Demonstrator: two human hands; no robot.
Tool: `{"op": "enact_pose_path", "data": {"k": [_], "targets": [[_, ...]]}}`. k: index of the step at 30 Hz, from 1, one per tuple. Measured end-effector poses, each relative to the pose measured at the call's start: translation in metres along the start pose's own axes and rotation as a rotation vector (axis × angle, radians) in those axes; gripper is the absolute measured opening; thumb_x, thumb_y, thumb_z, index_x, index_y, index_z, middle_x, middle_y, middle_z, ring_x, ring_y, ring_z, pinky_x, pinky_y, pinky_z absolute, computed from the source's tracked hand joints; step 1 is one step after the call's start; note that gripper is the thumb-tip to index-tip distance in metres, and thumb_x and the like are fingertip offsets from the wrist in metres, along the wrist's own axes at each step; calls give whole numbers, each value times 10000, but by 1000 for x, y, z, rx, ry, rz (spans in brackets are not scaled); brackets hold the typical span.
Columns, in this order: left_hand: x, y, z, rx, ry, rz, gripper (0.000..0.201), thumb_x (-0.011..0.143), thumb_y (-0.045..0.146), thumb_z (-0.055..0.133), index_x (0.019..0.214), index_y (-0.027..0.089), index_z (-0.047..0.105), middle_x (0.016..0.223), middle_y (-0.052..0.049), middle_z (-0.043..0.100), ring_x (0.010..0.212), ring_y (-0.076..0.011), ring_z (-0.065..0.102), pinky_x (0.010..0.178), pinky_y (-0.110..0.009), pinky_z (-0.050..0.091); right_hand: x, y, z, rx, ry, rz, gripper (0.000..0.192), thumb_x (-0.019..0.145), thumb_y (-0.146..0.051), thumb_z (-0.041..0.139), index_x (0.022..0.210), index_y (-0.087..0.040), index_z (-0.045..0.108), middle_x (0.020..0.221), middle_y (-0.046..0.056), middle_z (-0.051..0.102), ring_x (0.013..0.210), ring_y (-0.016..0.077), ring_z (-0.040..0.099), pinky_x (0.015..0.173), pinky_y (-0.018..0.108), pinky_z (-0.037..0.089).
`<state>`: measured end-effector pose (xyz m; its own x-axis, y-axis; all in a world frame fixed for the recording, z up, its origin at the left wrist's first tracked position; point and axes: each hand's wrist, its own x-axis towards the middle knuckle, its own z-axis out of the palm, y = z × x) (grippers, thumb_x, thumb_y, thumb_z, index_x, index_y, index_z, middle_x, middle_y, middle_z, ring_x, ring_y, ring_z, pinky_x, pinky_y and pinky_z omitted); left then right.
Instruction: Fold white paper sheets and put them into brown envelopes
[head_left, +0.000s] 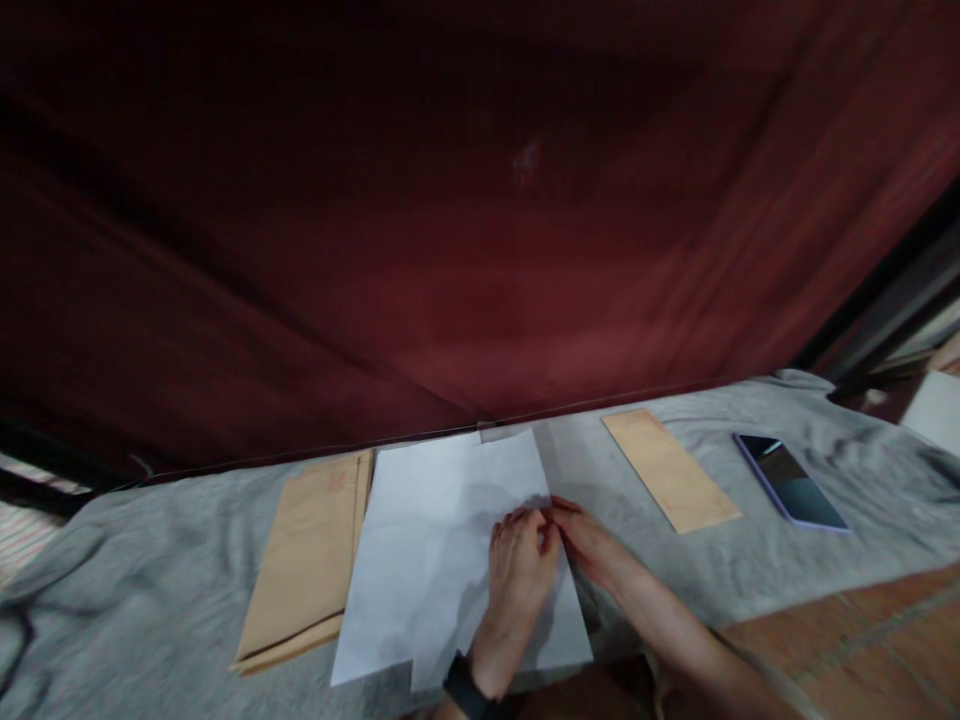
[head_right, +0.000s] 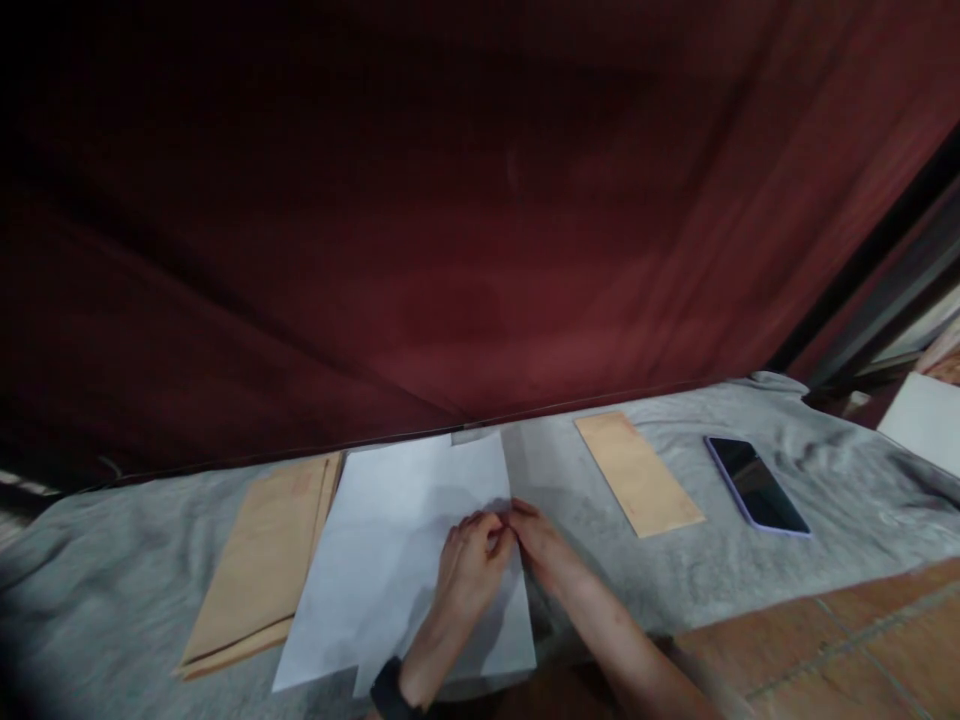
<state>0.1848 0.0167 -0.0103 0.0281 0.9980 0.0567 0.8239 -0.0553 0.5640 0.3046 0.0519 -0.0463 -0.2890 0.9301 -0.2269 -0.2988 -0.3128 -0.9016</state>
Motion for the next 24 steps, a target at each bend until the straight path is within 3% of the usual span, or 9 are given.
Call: {"op": "enact_pose_path", "data": {"k": [3,7,13,18,24], "targets": [[8,-7,-10,-51,85,12,165,933,237,560,960,212,721,1031,-77,742,1030,-248,689,950,-407,519,2,-8,-10,-28,19,-5,195,671,-330,691,822,-209,717,825,39,779,808,235,721,835,344,560],[21,-39,-23,-95,307,-73,255,880,224,596,1118,213,685,1202,-91,694,1159,-264,644,1041,-433,500,4,-21,-23,-82,106,65,207,628,-333,674,797,-220,713,776,39,778,740,248,728,777,359,568],[34,-83,-18,-355,349,-328,411,851,318,632,1235,173,619,1226,-120,670,1099,-252,667,900,-384,572,9,-31,-55,-132,176,49,282,608,-348,700,846,-197,701,777,54,771,753,269,735,731,375,578],[34,-77,2,-517,243,-374,454,859,283,640,1298,177,593,1166,-106,711,966,-200,706,812,-312,585,15,-35,-85,-90,285,69,292,594,-333,713,857,-208,688,724,40,741,688,255,719,663,354,576],[36,-53,16,-498,153,-328,565,832,75,563,1389,169,558,1206,-100,722,972,-189,721,914,-343,577,20,-32,-117,-278,311,-78,250,606,-373,697,778,-192,680,697,34,700,693,238,665,676,349,531]]}}
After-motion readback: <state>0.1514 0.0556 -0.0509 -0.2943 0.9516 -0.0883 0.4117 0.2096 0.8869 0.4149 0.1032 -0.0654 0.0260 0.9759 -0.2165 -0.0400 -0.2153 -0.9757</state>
